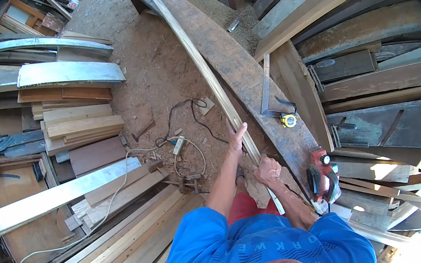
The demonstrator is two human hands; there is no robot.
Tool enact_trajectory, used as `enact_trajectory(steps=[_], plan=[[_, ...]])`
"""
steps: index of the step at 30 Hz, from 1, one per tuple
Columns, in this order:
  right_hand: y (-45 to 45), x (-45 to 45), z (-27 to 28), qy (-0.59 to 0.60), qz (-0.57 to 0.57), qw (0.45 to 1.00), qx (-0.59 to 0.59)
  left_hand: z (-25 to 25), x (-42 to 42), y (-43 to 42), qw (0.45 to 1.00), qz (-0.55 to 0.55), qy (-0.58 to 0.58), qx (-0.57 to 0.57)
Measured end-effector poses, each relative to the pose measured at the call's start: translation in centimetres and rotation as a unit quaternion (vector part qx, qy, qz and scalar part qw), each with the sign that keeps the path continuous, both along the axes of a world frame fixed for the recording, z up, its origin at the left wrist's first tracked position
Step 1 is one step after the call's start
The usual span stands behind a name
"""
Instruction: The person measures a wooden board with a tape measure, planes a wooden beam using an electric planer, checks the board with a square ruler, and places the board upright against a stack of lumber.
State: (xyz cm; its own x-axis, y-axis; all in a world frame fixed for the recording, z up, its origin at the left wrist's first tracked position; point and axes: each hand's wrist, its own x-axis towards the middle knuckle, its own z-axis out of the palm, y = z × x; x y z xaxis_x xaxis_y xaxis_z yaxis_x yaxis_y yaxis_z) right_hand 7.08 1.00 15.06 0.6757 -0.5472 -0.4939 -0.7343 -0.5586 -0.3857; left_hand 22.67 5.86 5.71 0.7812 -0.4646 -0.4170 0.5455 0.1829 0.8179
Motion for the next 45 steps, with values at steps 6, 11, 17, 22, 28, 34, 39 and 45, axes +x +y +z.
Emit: enact_trajectory(steps=[6,11,17,22,28,34,39,45], plan=[[-5.5,-7.0,2.6,-0.111,-0.018,0.956,0.272,2.4,-0.6,1.0,0.972,0.001,0.127,-0.197],[-12.6,-19.5,10.3,-0.061,-0.173,0.921,0.345,11.1,-1.2,-4.5,0.874,-0.04,0.168,-0.454],[-9.6,-20.4,24.3,-0.551,-0.148,0.729,0.378,28.3,0.7,-8.6,0.861,-0.041,0.093,-0.499],[-7.9,-11.3,31.7,-0.689,-0.093,0.56,0.45,38.2,5.8,-5.9,0.777,-0.12,0.129,-0.604],[-10.6,-4.3,37.9,-0.706,-0.04,0.56,0.433,46.2,7.6,-3.3,0.831,-0.029,-0.142,-0.536],[-11.6,-1.7,40.6,-0.71,-0.02,0.558,0.429,48.6,9.4,-2.4,0.855,0.015,-0.2,-0.479],[-12.1,-0.8,41.7,-0.713,-0.013,0.556,0.427,48.7,9.0,-1.6,0.861,0.023,-0.208,-0.463],[-12.5,-0.1,42.3,-0.711,-0.004,0.556,0.429,49.0,8.9,-1.1,0.862,0.033,-0.213,-0.458]])
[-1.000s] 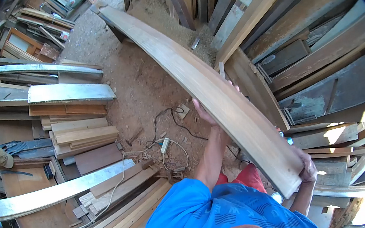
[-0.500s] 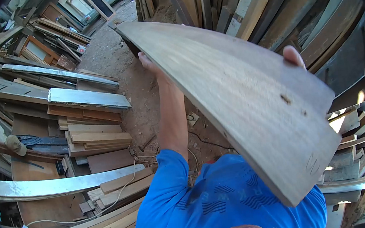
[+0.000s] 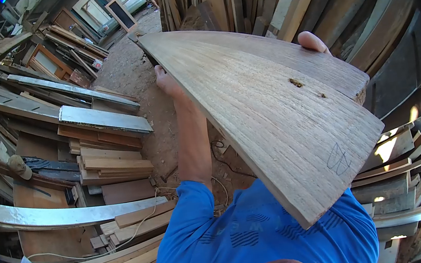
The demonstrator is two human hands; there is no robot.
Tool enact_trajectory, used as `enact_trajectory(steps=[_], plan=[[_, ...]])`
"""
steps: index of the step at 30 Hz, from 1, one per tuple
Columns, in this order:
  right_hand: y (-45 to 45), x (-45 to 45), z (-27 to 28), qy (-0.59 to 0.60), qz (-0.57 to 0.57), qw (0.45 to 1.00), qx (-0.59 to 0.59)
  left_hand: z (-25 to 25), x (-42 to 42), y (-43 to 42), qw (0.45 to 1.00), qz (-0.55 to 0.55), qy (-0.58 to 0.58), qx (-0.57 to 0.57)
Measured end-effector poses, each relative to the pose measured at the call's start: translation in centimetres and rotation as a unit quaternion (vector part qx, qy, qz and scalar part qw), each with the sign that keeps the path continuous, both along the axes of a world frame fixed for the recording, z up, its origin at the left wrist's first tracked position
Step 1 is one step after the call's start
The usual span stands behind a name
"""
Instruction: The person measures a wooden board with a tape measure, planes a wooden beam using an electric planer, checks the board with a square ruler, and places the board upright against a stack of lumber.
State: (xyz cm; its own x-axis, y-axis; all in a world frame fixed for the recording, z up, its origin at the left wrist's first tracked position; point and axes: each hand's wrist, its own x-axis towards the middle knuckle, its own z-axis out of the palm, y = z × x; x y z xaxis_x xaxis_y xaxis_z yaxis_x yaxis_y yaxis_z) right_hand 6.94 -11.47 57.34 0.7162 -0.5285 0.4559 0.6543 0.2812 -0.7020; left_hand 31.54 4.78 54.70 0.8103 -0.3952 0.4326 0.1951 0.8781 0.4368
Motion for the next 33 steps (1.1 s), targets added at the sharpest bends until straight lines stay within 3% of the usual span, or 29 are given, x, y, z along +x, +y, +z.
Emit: enact_trajectory(steps=[18,26,29,33], plan=[[1.6,0.2,0.7,0.004,0.016,1.0,0.001,0.8,-2.1,1.8,1.0,-0.014,-0.02,-0.017],[4.0,-0.2,0.9,0.004,0.056,0.998,0.003,-1.7,-11.4,4.3,0.955,-0.237,-0.113,-0.136],[6.3,-1.3,1.7,-0.002,0.089,0.996,0.0,-1.1,-13.9,3.9,0.951,-0.259,-0.001,-0.168],[10.1,-5.1,2.2,-0.003,0.122,0.992,-0.021,-1.7,-13.7,2.7,0.96,-0.225,0.006,-0.167]])
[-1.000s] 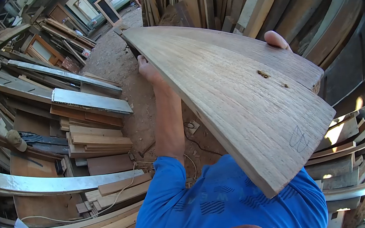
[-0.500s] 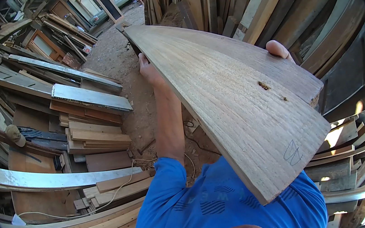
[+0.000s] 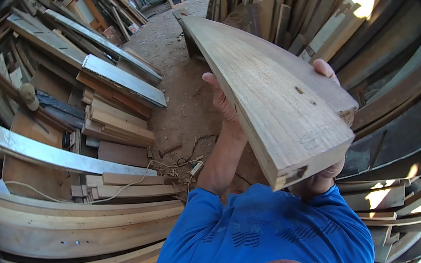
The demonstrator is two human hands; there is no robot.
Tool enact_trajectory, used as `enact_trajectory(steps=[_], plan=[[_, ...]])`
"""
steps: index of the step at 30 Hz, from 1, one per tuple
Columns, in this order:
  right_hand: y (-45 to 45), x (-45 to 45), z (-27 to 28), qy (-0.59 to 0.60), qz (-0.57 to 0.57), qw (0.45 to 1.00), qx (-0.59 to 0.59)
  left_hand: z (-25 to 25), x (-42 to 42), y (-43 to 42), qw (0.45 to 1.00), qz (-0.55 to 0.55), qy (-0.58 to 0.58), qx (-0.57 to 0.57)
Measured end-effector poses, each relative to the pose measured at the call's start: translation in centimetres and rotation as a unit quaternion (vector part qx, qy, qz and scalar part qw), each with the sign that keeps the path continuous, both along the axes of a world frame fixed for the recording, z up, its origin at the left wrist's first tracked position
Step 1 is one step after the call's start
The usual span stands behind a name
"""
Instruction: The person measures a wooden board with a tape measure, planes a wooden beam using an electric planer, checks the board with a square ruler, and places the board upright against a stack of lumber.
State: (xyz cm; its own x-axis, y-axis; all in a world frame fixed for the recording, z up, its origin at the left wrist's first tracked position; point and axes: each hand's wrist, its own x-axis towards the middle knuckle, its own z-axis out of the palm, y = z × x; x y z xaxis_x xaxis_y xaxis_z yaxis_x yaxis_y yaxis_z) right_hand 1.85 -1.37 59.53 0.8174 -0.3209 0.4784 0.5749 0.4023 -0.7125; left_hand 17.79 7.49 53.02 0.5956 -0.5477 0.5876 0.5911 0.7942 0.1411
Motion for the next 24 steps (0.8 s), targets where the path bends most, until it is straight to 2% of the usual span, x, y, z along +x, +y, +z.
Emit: enact_trajectory(steps=[4,6,7,8,9,10,12,13,14,16,20,24], plan=[[1.1,-2.3,-0.2,0.004,0.008,0.998,-0.064,2.5,-2.4,1.9,0.994,0.069,0.017,0.078],[0.3,-3.1,-1.7,0.003,-0.004,0.988,-0.155,3.2,-2.9,2.5,0.995,0.024,0.046,0.081],[-0.4,-3.6,-2.6,0.0,-0.017,0.977,-0.212,3.6,-2.9,3.0,0.995,-0.033,0.066,0.063],[-0.9,-3.5,-2.9,0.03,-0.123,0.936,-0.329,3.2,-2.7,3.0,0.99,-0.046,0.094,0.092],[-1.2,-3.3,-3.1,0.057,-0.227,0.869,-0.437,2.9,-2.6,3.0,0.983,-0.06,0.124,0.121],[-1.1,-3.2,-3.0,0.029,-0.259,0.845,-0.467,2.8,-2.6,3.1,0.974,-0.073,0.154,0.149],[-0.7,-3.1,-2.9,-0.023,-0.332,0.788,-0.518,4.0,-2.4,3.2,0.981,-0.063,0.075,0.167],[-0.4,-1.2,-5.5,-0.057,-0.331,0.81,-0.48,4.4,-2.6,3.3,0.965,-0.004,0.05,0.256],[-0.4,-1.6,-7.1,-0.028,-0.324,0.815,-0.479,3.5,-1.8,3.1,0.96,-0.006,0.036,0.277],[1.9,-1.4,-5.3,0.013,-0.308,0.836,-0.453,4.6,-2.7,3.3,0.937,0.103,-0.035,0.331],[3.7,0.4,-6.0,-0.056,-0.369,0.834,-0.406,5.3,-1.7,3.7,0.927,0.109,-0.071,0.352],[4.9,0.7,-4.0,0.004,-0.317,0.871,-0.374,5.8,-1.0,4.3,0.93,0.107,-0.076,0.343]])
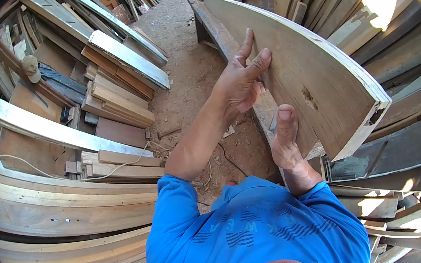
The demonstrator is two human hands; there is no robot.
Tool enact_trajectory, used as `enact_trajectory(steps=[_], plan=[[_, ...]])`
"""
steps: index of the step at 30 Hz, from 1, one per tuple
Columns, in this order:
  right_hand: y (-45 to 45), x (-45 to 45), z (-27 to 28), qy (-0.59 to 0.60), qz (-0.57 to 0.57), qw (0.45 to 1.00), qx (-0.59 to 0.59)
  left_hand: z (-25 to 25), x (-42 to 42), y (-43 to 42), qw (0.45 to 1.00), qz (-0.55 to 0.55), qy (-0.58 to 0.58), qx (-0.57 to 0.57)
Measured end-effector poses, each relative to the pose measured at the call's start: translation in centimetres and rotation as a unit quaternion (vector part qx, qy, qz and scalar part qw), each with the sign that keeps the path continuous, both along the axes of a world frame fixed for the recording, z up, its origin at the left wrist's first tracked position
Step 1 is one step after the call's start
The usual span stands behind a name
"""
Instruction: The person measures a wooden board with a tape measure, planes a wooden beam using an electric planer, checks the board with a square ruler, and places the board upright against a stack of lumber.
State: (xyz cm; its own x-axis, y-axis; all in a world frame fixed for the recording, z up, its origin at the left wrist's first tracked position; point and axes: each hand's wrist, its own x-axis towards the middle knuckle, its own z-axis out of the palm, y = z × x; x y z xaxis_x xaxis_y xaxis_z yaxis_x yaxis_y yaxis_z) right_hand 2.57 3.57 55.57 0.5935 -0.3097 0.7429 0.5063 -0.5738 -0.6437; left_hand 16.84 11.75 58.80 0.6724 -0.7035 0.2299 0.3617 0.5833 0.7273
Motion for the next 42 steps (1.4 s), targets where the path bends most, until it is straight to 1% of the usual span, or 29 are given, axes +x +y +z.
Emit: enact_trajectory(steps=[2,7,10,12,15,18,19,21,22,24,25,27,28,29,31,32,33,34,35,37,39,40,41,42], plan=[[0.1,-0.2,0.0,0.021,-0.003,1.0,-0.018,0.3,0.0,0.6,1.0,0.003,-0.015,-0.002],[0.5,0.5,-0.8,0.007,-0.003,1.0,-0.02,0.1,1.0,1.4,0.999,-0.01,-0.03,-0.003],[0.3,0.5,-1.9,0.004,-0.016,0.999,-0.043,-0.2,1.3,1.7,0.999,-0.013,-0.03,0.005],[-0.5,0.5,-3.5,0.006,-0.039,0.996,-0.085,0.2,1.1,2.0,1.0,-0.017,-0.024,0.004],[-2.1,0.1,-7.5,0.041,-0.135,0.965,-0.22,-0.7,1.8,2.3,1.0,-0.003,-0.024,0.019],[-1.2,0.9,-11.3,0.059,-0.187,0.931,-0.307,-2.0,5.0,3.7,0.986,-0.135,0.091,-0.033],[-0.1,1.6,-11.5,0.05,-0.176,0.933,-0.31,-2.0,4.5,4.2,0.993,-0.072,0.089,0.009],[2.7,3.0,-11.0,-0.013,-0.05,0.975,-0.218,-1.8,3.4,5.1,0.989,0.048,0.087,0.107],[4.4,3.6,-10.5,-0.045,0.015,0.985,-0.169,-2.5,2.8,5.9,0.978,0.079,0.11,0.161],[5.9,4.6,-9.9,-0.112,0.144,0.981,-0.067,-6.4,3.6,7.9,0.973,0.113,0.079,0.185],[6.3,4.0,-11.8,-0.051,0.168,0.978,-0.114,-9.6,4.6,9.3,0.972,0.086,0.118,0.185],[7.2,2.9,-16.0,0.053,0.191,0.952,-0.234,-16.5,5.0,12.5,0.97,0.057,0.183,0.147],[7.7,2.6,-17.1,0.106,0.193,0.929,-0.297,-19.7,4.8,14.2,0.968,0.055,0.19,0.151],[7.2,2.8,-17.2,0.163,0.246,0.892,-0.343,-22.8,4.2,16.0,0.967,0.053,0.198,0.153],[5.0,3.2,-17.8,0.281,0.347,0.788,-0.425,-28.7,2.5,19.8,0.962,0.064,0.157,0.216],[4.1,4.4,-20.2,0.356,0.369,0.801,-0.31,-31.7,1.5,21.9,0.955,0.052,0.149,0.252],[3.6,6.1,-24.2,0.428,0.383,0.797,-0.187,-34.2,0.0,23.6,0.946,0.039,0.144,0.288],[3.5,7.7,-27.3,0.492,0.387,0.777,-0.062,-36.1,-1.4,24.4,0.944,0.076,0.105,0.305],[3.8,9.1,-28.5,0.521,0.372,0.768,0.029,-37.7,-3.0,25.2,0.938,0.112,0.067,0.322],[4.7,12.5,-30.5,0.562,0.326,0.731,0.208,-38.8,-5.9,26.3,0.922,0.142,0.026,0.36],[7.6,15.6,-36.0,0.534,0.332,0.738,0.244,-38.8,-8.7,27.6,0.907,0.133,0.022,0.4],[9.5,16.7,-37.7,0.519,0.337,0.741,0.261,-39.3,-9.9,28.1,0.889,0.139,-0.009,0.437],[11.8,17.5,-37.5,0.529,0.328,0.697,0.357,-39.7,-11.1,28.6,0.868,0.145,-0.039,0.473],[13.4,17.8,-38.2,0.564,0.264,0.673,0.4,-39.8,-12.3,29.2,0.845,0.151,-0.07,0.508]])
